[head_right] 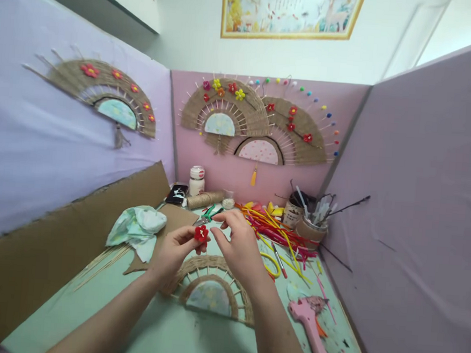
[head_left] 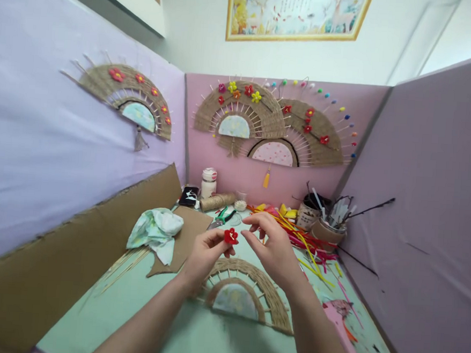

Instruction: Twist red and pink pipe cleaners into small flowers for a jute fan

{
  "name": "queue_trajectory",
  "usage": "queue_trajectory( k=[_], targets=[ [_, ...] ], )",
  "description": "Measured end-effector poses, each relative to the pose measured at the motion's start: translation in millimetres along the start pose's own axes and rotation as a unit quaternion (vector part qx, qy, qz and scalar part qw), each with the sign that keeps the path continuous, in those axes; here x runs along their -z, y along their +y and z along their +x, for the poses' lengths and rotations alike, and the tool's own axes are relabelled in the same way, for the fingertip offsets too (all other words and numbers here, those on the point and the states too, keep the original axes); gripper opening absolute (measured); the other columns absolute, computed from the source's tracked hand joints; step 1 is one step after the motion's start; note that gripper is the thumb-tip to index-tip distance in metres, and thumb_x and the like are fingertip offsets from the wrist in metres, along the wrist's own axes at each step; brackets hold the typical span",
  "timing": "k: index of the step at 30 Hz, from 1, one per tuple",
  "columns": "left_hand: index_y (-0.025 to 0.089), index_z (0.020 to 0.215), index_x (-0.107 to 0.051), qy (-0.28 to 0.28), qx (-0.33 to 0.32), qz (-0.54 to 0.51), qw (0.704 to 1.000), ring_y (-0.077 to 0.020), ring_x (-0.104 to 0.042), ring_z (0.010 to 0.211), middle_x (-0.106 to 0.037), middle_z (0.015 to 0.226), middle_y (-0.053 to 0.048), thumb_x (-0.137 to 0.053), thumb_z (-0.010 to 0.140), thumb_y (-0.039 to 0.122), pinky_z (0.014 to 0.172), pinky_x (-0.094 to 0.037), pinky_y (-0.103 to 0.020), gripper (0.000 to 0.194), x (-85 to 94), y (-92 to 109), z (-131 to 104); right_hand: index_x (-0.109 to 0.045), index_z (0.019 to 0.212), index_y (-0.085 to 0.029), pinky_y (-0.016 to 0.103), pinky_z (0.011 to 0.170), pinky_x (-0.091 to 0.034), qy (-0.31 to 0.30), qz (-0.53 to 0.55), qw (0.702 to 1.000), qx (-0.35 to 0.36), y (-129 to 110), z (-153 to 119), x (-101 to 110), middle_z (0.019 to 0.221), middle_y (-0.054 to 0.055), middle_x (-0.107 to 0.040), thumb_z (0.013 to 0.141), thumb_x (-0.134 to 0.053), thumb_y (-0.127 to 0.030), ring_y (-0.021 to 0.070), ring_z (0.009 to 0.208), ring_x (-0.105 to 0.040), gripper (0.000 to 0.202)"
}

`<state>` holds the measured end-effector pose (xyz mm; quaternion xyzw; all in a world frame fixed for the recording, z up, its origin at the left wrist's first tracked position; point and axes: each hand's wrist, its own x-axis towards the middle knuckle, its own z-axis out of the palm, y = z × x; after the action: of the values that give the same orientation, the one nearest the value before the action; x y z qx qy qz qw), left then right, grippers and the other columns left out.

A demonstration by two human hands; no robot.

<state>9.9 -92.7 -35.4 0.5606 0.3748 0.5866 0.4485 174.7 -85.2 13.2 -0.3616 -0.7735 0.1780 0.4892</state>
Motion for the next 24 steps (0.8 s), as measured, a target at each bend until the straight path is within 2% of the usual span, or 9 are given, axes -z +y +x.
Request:
queue_trajectory(
  k=[5,9,12,15,18,24],
  targets=[
    [0.017,0.075,-0.069,0.093,-0.037,-0.032,0.994,-0.0118,-0.052,0.059,-0.062,0.06,-0.001,-0.067,0.073,0.033,0.059,-0.042,-0.024,0.016,-14.5,-17,-12,-0.061,0.089,-0.022,0.031,0.077,-0.041,-0.064,-0.094,0.991,0.077,-18,-7,15,0.09,0.004,-0.061,0.084,-0.055,-0.02,0.0189,0.087,-0.054,0.008],
    [0.016,0.071,-0.069,0.139,-0.06,-0.018,0.988,-0.0107,-0.047,0.058,-0.056,0.057,0.002,-0.068,0.071,0.032,0.058,-0.038,-0.023,0.016,-18.5,-23,-14,-0.063,0.086,-0.021,0.032,0.079,-0.041,-0.086,-0.134,0.98,0.117,-23,-8,14,0.09,0.005,-0.062,0.085,-0.054,-0.02,0.0201,0.09,-0.054,0.009],
    [0.016,0.069,-0.068,0.169,-0.052,-0.018,0.984,-0.0098,-0.045,0.057,-0.054,0.057,0.002,-0.068,0.071,0.035,0.057,-0.036,-0.023,0.019,-16.9,-29,-15,-0.063,0.088,-0.021,0.033,0.08,-0.042,-0.088,-0.159,0.973,0.139,-21,-8,10,0.092,0.006,-0.061,0.084,-0.055,-0.018,0.0199,0.09,-0.053,0.01],
    [0.015,0.07,-0.067,0.182,-0.033,-0.025,0.982,-0.0096,-0.045,0.055,-0.057,0.06,0.002,-0.068,0.07,0.038,0.056,-0.035,-0.023,0.024,-12.9,-38,-15,-0.064,0.089,-0.02,0.032,0.08,-0.042,-0.098,-0.183,0.966,0.153,-17,-6,5,0.093,0.006,-0.06,0.084,-0.055,-0.016,0.0195,0.09,-0.053,0.011],
    [0.015,0.068,-0.065,0.174,-0.029,-0.018,0.984,-0.009,-0.042,0.052,-0.053,0.056,0.003,-0.067,0.071,0.04,0.054,-0.034,-0.022,0.025,-9.1,-45,-17,-0.064,0.087,-0.019,0.031,0.078,-0.043,-0.127,-0.196,0.959,0.16,-12,-5,-3,0.092,0.006,-0.059,0.084,-0.055,-0.015,0.0184,0.09,-0.053,0.01],
    [0.015,0.062,-0.058,0.16,-0.032,-0.012,0.986,-0.0086,-0.039,0.051,-0.046,0.052,0.005,-0.064,0.073,0.034,0.052,-0.031,-0.021,0.023,-9.3,-47,-25,-0.065,0.083,-0.018,0.028,0.073,-0.043,-0.153,-0.207,0.953,0.159,-8,-3,-20,0.086,0.005,-0.059,0.084,-0.056,-0.017,0.0171,0.085,-0.053,0.009]
  ],
)
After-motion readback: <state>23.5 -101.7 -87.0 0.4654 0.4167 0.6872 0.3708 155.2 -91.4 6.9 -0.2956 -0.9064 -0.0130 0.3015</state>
